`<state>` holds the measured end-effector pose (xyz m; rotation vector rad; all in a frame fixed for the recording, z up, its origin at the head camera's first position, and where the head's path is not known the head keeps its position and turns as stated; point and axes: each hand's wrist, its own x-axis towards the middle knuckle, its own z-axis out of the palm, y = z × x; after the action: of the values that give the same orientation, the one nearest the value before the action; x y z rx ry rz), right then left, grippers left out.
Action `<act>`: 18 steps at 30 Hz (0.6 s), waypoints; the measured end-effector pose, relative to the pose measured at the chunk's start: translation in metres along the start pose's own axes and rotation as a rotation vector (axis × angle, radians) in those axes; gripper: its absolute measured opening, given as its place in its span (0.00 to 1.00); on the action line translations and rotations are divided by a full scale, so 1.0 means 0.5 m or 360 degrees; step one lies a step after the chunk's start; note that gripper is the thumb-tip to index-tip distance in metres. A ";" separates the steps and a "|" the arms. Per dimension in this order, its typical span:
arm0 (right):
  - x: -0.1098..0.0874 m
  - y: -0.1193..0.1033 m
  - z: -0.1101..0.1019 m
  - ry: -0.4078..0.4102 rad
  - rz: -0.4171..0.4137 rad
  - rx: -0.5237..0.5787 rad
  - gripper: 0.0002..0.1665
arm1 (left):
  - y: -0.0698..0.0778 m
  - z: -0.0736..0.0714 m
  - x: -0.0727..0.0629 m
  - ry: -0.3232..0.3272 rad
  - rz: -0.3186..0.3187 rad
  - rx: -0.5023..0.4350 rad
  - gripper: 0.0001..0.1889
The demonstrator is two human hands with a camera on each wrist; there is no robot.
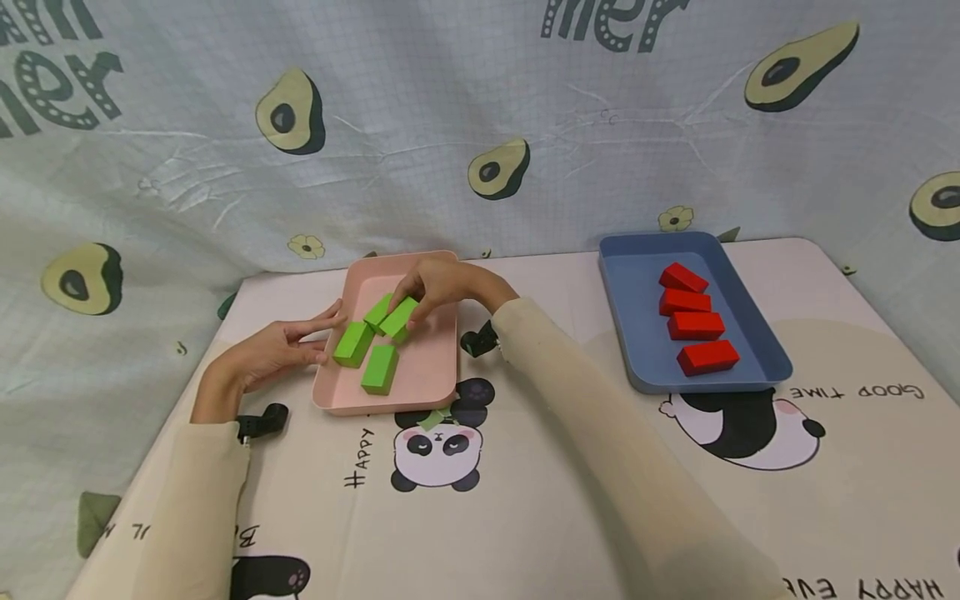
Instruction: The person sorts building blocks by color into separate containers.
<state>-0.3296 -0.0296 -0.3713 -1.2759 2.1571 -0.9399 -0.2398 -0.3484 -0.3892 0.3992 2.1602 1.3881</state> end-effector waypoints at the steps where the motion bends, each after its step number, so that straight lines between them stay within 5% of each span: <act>1: 0.000 0.001 0.001 0.0004 0.0006 0.0005 0.20 | 0.000 0.000 -0.001 0.0003 -0.0001 0.0006 0.36; 18: -0.004 0.001 0.001 0.0023 0.0058 0.0060 0.21 | -0.001 0.001 0.001 0.0002 0.0001 0.0002 0.36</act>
<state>-0.3288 -0.0279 -0.3719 -1.2116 2.1562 -0.9727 -0.2402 -0.3480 -0.3899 0.3994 2.1622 1.3881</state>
